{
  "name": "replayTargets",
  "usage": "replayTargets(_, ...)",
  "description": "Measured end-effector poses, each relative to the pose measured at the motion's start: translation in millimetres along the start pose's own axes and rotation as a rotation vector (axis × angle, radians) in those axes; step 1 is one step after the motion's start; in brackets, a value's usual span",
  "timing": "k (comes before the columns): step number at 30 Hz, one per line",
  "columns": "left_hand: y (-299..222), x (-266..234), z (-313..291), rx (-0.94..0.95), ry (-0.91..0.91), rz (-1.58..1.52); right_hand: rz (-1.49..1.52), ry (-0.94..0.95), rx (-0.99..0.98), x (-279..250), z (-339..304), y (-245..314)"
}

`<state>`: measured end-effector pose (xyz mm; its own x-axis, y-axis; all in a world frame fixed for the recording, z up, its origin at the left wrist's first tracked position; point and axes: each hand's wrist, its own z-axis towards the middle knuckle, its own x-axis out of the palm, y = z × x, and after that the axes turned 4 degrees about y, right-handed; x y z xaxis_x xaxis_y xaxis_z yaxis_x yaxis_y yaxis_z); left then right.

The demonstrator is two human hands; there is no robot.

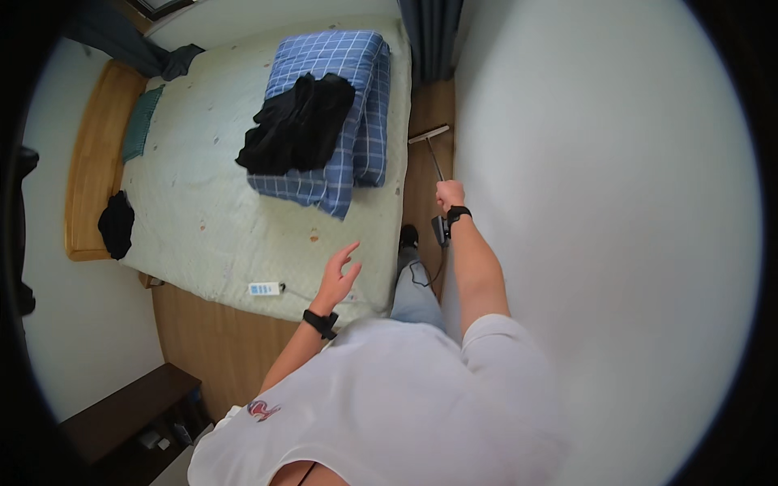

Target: The person sweeps a bedroom floor with a broom, gathering debris into a dustpan. They then switch to a mop and wipe the floor near the door and desk area.

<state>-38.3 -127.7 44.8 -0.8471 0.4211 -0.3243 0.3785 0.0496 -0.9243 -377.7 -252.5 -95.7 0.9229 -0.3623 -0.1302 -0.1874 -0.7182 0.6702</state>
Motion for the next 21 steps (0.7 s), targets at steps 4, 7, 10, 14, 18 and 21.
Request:
replayTargets(4,-12.5,-9.5,71.4,-0.143,0.000,-0.011,0.034,-0.012,-0.072,3.2,85.5,55.5)
replayTargets(7,-29.3,-16.0,125.8,-0.152,-0.091,-0.009,0.096,0.002,-0.063,7.5,154.2,94.6)
replayTargets(10,-51.6,-20.8,164.9,-0.163,-0.143,-0.033,0.120,0.000,-0.076,13.1,218.1,137.2)
replayTargets(14,-54.9,-22.1,204.0,-0.193,-0.150,-0.028,0.131,-0.025,-0.102,26.6,280.1,186.4)
replayTargets(18,-52.5,-13.3,231.4,-0.249,-0.119,-0.045,0.109,0.003,-0.077,39.6,322.6,213.8)
replayTargets(21,-66.4,-6.7,267.0,-0.192,-0.059,-0.053,0.203,0.007,-0.061,37.6,345.1,217.2)
